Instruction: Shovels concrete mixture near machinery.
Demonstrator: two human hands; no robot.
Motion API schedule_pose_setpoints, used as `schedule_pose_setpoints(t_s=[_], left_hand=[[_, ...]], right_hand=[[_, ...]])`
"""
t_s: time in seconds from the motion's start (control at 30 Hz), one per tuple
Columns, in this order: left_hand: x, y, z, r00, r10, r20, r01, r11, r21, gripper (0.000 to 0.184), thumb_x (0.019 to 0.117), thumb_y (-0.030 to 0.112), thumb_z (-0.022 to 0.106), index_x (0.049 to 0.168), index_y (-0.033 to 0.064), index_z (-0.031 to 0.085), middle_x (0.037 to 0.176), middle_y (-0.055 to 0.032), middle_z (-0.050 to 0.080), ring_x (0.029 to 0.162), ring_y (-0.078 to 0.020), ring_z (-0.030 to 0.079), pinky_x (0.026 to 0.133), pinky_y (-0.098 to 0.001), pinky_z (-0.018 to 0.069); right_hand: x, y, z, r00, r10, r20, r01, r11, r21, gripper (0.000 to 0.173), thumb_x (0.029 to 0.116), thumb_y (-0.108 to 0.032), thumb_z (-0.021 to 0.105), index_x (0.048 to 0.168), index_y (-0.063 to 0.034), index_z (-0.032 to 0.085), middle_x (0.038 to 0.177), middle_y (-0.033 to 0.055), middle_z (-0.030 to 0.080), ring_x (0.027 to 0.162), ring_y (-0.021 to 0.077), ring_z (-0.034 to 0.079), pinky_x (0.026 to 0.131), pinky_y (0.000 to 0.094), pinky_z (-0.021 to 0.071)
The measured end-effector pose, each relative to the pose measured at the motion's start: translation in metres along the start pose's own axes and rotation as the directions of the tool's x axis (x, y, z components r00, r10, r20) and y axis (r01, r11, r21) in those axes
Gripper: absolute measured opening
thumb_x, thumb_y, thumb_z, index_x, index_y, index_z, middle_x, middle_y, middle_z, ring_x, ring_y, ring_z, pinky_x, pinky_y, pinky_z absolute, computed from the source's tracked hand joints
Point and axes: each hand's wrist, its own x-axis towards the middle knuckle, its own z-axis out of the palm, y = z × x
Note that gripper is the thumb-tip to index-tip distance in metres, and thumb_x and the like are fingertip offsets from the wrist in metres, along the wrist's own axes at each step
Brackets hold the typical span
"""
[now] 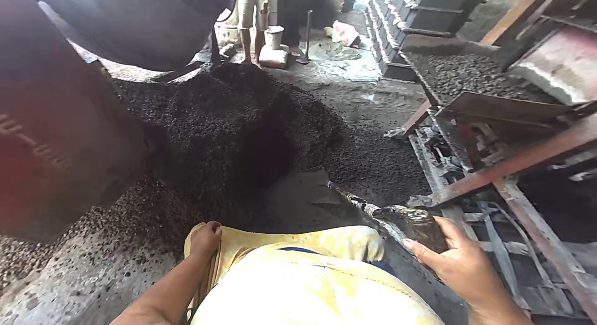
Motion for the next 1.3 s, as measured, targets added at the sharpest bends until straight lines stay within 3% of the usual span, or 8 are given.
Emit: schedule_pose_setpoints(t_s=[0.3,0.57,0.97,1.3], left_hand=[[0.003,0.000,0.004,1.000,0.016,-0.019,-0.014,0.995,0.104,0.042,0.1097,0.038,0.044,0.130,0.0105,0.068,0.127,-0.0177,0.070,0.128,-0.0355,0.061,0.113,-0.0588,0.0394],[-0.001,0.004,0.004,0.999,0.017,-0.030,-0.012,0.987,0.159,0.044,0.1099,0.036,0.044,0.121,0.0016,0.070,0.122,-0.0243,0.070,0.122,-0.0417,0.063,0.104,-0.0625,0.0453],[0.009,-0.004,0.011,0.998,0.001,-0.063,0.009,0.988,0.155,0.046,0.1094,0.042,0.044,0.124,0.0069,0.070,0.122,-0.0206,0.071,0.124,-0.0390,0.063,0.107,-0.0609,0.0441],[0.001,0.004,0.001,1.000,-0.007,0.006,0.005,0.985,0.175,0.041,0.1092,0.038,0.044,0.130,0.0109,0.068,0.129,-0.0168,0.069,0.128,-0.0339,0.061,0.112,-0.0587,0.0403]], right_hand=[[0.001,0.002,0.005,0.999,-0.050,-0.007,0.050,0.998,0.025,0.059,0.0765,-0.034,0.078,0.123,-0.0008,0.063,0.105,0.0050,0.071,0.089,-0.0014,0.066,0.077,0.0172,0.0565],[0.000,0.001,0.006,0.999,-0.028,0.022,0.027,0.998,0.053,0.057,0.0797,-0.029,0.079,0.126,-0.0010,0.063,0.109,0.0079,0.072,0.097,0.0033,0.067,0.087,0.0219,0.0560],[0.004,0.000,0.009,0.999,-0.042,0.022,0.041,0.997,0.068,0.057,0.0790,-0.028,0.079,0.127,-0.0018,0.063,0.110,0.0067,0.072,0.099,0.0032,0.068,0.089,0.0213,0.0557],[-0.003,0.006,0.013,0.998,-0.059,-0.008,0.060,0.996,0.070,0.061,0.0763,-0.033,0.078,0.125,-0.0010,0.063,0.105,0.0050,0.072,0.092,-0.0007,0.067,0.081,0.0181,0.0565]])
